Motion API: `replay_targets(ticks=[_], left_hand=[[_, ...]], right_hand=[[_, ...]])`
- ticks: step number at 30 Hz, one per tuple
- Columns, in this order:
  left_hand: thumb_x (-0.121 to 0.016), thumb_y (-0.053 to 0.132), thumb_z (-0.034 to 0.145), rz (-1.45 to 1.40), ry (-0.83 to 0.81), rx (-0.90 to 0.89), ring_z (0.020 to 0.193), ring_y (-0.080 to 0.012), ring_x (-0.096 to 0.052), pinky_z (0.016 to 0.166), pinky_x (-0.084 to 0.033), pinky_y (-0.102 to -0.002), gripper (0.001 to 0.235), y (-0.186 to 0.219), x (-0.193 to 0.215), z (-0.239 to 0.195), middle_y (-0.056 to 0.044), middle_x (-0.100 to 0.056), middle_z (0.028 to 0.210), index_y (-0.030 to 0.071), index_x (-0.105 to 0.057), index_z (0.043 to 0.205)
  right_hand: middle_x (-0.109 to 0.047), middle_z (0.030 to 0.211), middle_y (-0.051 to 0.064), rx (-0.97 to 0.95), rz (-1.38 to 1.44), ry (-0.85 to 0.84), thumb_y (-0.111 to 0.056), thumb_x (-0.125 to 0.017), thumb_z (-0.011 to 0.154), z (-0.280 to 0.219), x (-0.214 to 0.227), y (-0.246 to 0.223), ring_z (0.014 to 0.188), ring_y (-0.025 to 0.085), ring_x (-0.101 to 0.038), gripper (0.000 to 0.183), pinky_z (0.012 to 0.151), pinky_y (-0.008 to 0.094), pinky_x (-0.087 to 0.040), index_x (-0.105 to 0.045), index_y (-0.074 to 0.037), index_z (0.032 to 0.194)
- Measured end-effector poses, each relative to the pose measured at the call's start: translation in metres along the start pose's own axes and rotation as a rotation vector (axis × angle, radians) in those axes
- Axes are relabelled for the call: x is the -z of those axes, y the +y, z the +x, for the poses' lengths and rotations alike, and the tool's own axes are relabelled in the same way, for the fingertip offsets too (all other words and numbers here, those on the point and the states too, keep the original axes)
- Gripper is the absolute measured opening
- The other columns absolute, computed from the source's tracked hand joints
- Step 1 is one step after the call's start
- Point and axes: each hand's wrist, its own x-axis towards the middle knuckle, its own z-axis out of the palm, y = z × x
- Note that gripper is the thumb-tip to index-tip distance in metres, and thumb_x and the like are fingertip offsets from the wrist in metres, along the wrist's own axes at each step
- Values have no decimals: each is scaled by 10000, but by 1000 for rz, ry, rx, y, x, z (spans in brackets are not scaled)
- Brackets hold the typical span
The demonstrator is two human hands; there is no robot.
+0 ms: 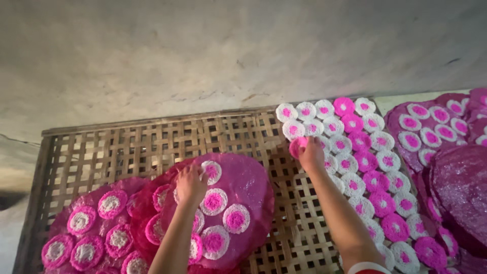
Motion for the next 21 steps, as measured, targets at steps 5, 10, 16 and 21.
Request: replay_targets(ticks=[5, 10, 16, 21], left_hand=[[-740, 89, 857, -375, -124, 140, 896, -295, -720, 734, -669, -394, 507, 48, 20, 1, -165, -693, 1086, 35, -464, 1279], [-732, 96, 854, -666, -219, -120, 853, -288, -760, 620, -682, -313, 553, 123, 10, -28, -200, -732, 1057, -21, -425, 1298], [-629, 305, 961, -272, -431, -43, 919, -322, -759, 735, -689, -422, 545, 107, 25, -70, -106, -532, 1456, 115, -480, 1450], [-605, 230, 974, 52, -303, -238, 1357, -315, -474, 1043, -520, -466, 539, 41, 38, -77, -137, -418, 1530, 61, -439, 1458]], right_hand=[[-620, 1221, 211, 34, 148, 190, -293, -742, 921, -34, 17, -37, 1087, 332, -611, 588, 819, 394, -562, -550, -33, 1412], [-761, 1066, 165, -385, 1286, -781, -416, -620, 995, -101, -10, -100, 838, 280, -515, 473, 686, 378, -413, -767, -47, 1250], [-719, 1211, 152, -442, 1454, -584, -296, -833, 835, -101, -3, -52, 1070, 254, -685, 595, 903, 433, -601, -632, -5, 1313], [-742, 1199, 147, -416, 673, -329, -326, -787, 891, -79, 10, 18, 1078, 255, -717, 520, 907, 398, -559, -631, -86, 1325]])
